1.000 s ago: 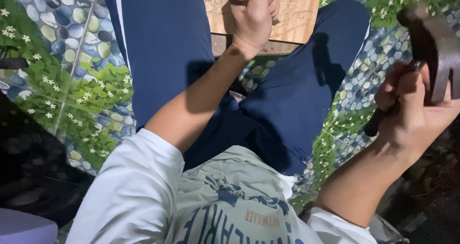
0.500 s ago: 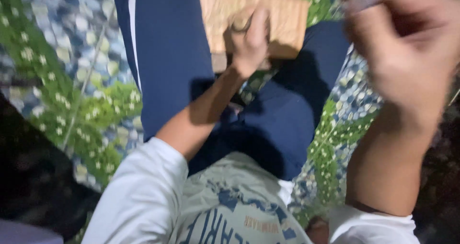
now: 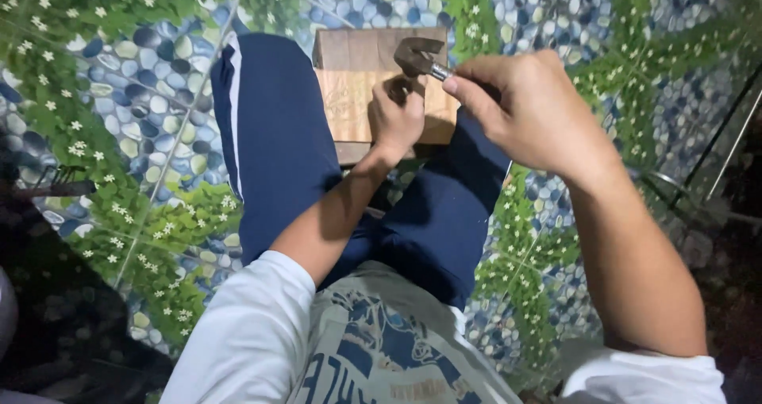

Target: Carving patterns into a wooden board using a hammer and a chisel while sitting on the floor.

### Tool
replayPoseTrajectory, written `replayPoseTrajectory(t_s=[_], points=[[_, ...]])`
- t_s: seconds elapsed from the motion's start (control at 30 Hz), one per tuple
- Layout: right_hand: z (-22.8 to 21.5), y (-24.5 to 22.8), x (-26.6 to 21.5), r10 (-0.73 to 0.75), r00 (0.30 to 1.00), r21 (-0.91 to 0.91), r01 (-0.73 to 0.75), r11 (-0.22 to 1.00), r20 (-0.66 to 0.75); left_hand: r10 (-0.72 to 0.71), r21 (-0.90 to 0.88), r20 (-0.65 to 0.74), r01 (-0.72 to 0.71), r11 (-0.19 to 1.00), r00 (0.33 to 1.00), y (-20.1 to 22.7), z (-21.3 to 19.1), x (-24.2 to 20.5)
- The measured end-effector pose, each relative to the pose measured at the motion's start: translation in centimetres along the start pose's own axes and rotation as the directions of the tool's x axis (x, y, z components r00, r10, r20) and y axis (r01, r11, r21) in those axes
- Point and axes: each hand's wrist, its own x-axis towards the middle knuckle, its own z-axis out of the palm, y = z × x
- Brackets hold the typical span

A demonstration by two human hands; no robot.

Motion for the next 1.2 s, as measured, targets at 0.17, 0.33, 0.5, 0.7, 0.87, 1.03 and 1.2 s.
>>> replayPoseTrajectory(t_s=[0.17,0.33,0.5,0.7,0.87,1.03,1.2], points=[[1.4,0.9,0.3,0.026,0.994,0.154,-0.009,0.988,-0.109,0.131,-0.124,0.106,-0.118,0.985,0.986,4.1,-2.5,-1.5],[-0.2,1.5,1.0,0.048,0.997,0.159,-0.039,0.987,-0.052,0.191,-0.067,0.064,-0.186,0.980,0.980,1.6,0.3,0.4],[-0.5,3.1,1.1,0.111,0.992,0.251,-0.095,0.963,-0.051,0.205,-0.089,0.079,-0.198,0.976,0.975,3.5,-0.2,0.4],[-1.5,3.7,0.9,0.078,0.992,0.279,-0.049,0.959,-0.095,0.100,-0.169,0.093,-0.083,0.982,0.991,3.6,0.3,0.9],[-2.0,3.5,0.7,0.064,0.994,0.267,-0.038,0.963,-0.092,0.131,-0.261,0.060,-0.111,0.959,0.990,1.5,1.4,1.0],[-1.3,4.0,0.8,0.072,0.994,0.289,-0.044,0.956,-0.088,0.081,-0.217,0.110,-0.056,0.975,0.991,4.6,-0.4,-0.4],[-1.8,3.8,0.3,0.052,0.996,0.305,-0.029,0.952,-0.066,0.002,-0.189,0.072,0.012,0.982,0.997,3.7,0.2,0.3]])
